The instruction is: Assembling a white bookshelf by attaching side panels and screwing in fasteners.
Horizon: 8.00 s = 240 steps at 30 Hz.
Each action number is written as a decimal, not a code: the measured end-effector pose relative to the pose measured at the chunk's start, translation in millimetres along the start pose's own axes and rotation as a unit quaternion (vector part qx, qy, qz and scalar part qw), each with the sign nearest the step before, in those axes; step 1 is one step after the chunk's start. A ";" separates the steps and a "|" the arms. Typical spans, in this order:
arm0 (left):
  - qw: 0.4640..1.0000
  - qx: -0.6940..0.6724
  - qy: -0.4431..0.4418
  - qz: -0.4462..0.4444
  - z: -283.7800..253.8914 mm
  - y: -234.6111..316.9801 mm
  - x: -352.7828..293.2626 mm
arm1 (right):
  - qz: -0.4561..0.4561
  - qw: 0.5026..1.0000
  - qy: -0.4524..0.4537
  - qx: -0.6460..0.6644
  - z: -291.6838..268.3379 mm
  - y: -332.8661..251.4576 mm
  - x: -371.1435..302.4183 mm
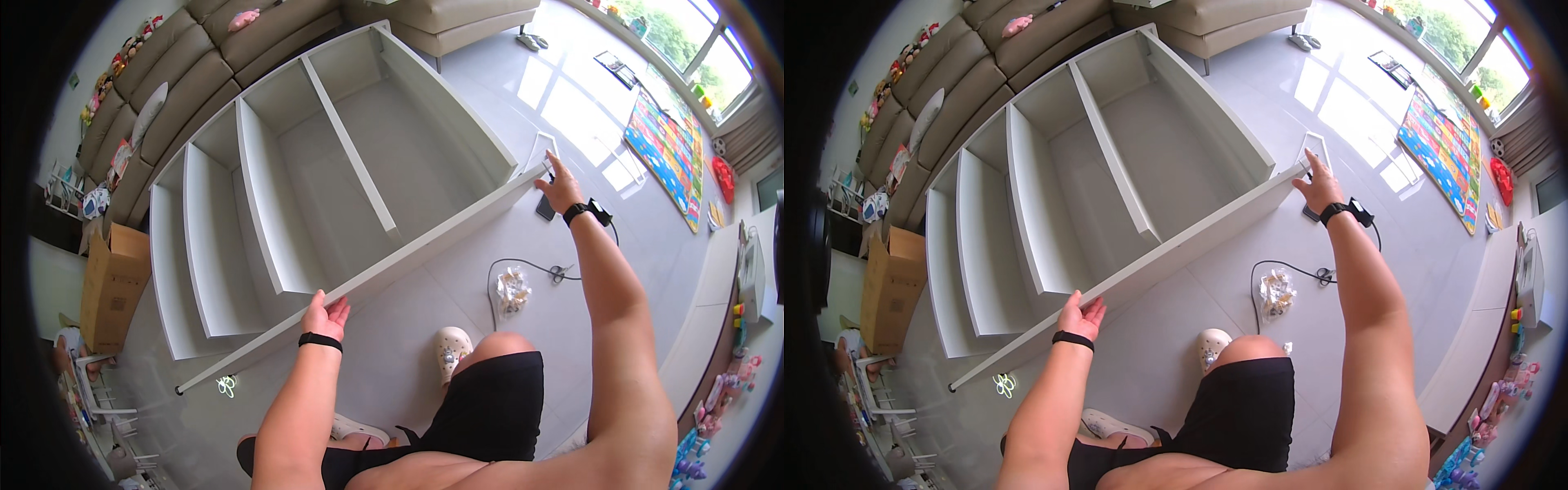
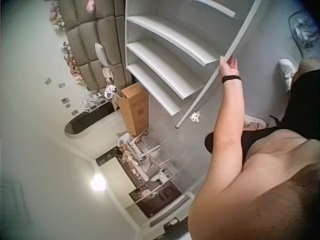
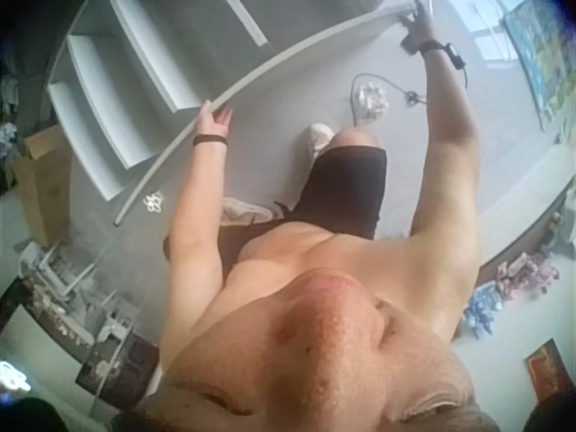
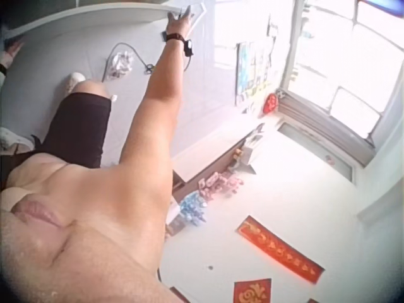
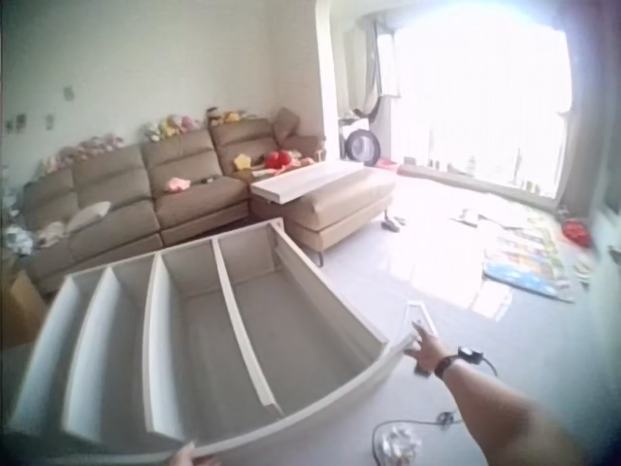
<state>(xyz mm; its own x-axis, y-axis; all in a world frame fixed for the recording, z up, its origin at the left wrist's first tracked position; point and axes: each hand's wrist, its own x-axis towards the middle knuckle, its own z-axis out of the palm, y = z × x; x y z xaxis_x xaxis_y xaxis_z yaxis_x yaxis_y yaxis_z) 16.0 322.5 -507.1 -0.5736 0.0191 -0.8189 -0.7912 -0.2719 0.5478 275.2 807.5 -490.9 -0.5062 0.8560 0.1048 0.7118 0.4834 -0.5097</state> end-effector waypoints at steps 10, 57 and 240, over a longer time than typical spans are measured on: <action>1.000 0.007 -0.005 0.014 -28.5 31.6 21.3 | 0.011 0.997 -0.061 -0.037 13.8 -22.6 3.1; 0.998 0.050 -0.026 0.013 -4.3 55.8 32.7 | 0.002 1.000 0.002 0.019 31.2 -9.4 14.7; 0.981 0.192 0.032 -0.015 -116.8 148.3 68.4 | 0.227 0.958 -0.154 0.088 141.7 165.1 -232.3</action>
<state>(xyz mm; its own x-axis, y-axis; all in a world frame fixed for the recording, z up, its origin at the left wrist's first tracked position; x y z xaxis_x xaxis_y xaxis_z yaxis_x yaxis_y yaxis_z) -115.7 171.1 -501.8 -0.5448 -0.0419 -0.8375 -0.8356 0.1110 0.5380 441.3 662.5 -720.5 -0.3030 0.8633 -0.4036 0.8131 0.0133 -0.5819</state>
